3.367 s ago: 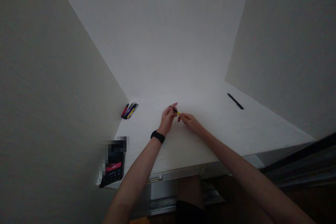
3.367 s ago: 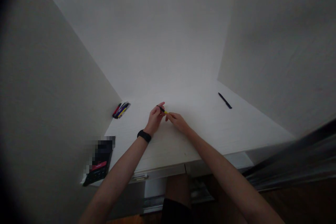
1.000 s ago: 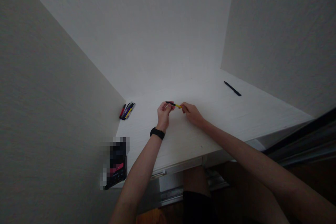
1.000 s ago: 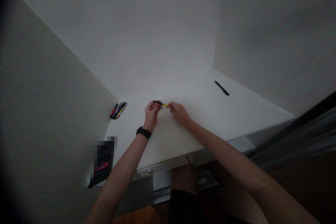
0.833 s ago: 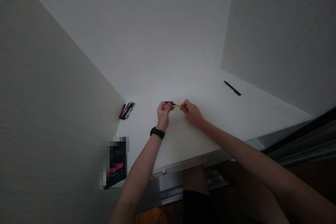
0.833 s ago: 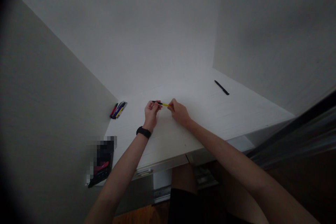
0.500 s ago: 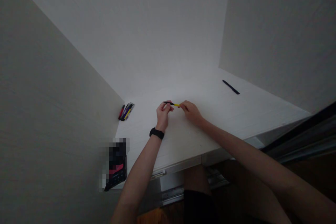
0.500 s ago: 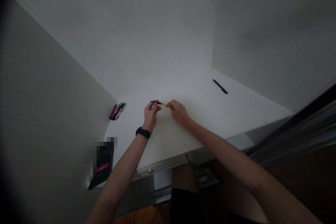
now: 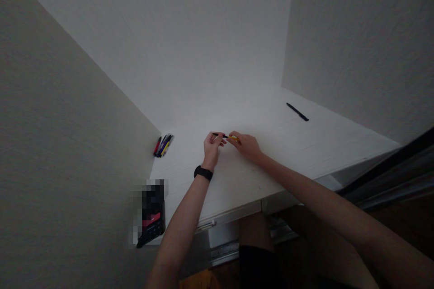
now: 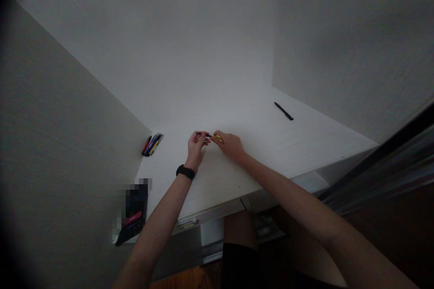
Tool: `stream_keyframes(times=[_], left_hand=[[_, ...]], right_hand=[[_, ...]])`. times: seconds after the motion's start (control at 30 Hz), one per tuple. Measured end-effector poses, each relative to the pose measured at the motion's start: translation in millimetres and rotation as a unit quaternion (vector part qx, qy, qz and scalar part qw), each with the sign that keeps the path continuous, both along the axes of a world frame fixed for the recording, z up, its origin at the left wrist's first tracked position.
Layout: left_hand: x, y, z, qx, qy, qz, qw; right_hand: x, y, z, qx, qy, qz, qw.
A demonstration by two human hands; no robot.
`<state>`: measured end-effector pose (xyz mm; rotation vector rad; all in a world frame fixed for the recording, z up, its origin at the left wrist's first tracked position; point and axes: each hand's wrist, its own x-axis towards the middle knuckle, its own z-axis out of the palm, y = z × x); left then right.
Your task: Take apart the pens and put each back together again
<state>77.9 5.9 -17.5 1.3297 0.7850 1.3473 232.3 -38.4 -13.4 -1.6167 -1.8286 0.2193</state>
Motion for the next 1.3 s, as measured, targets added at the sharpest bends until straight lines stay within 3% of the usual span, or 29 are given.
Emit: stream_keyframes(times=[0.2,0.43,0.6,0.73,0.83,0.97,1.03,1.1,1.2,1.3], left_hand=[[-1,3,-2.9,-0.017,-0.013,0.061,0.998],[-1,3,-2.3,0.004,-0.011,0.057,0.998],[-9,14,-6.9,0.008,-0.043,0.184,0.982],[-17,15,-7.1,0.046,0.075,0.251,0.964],[-20,7,-4.7,0.103,0.257,0.264,0.924],[-22,-1,-5.2,0.133,0.521,0.255,0.804],[-22,-3,-7.1,0.131,0.594,0.248,0.754],[-22,-4,-8.3,0.134,0.623,0.244,0.731],[-22,-4,-6.0,0.138,0.614,0.251,0.735],[-19,-4,0.8,0.158,0.518,0.262,0.799]], right_hand=[[1,0,-4.6,0.021,0.023,0.037,0.999],[1,3,-5.8,0.014,0.025,0.063,0.998],[2,2,-4.5,0.012,0.045,0.036,0.998],[3,3,-3.2,0.019,0.093,0.029,0.995],[3,4,-2.9,0.031,0.115,0.032,0.992],[2,5,-3.5,0.032,0.121,0.029,0.992],[2,5,-3.7,0.031,0.119,0.029,0.992],[2,5,-3.6,0.029,0.117,0.03,0.992],[2,5,-3.7,0.025,0.118,0.03,0.992],[3,6,-3.9,0.025,0.133,0.038,0.99]])
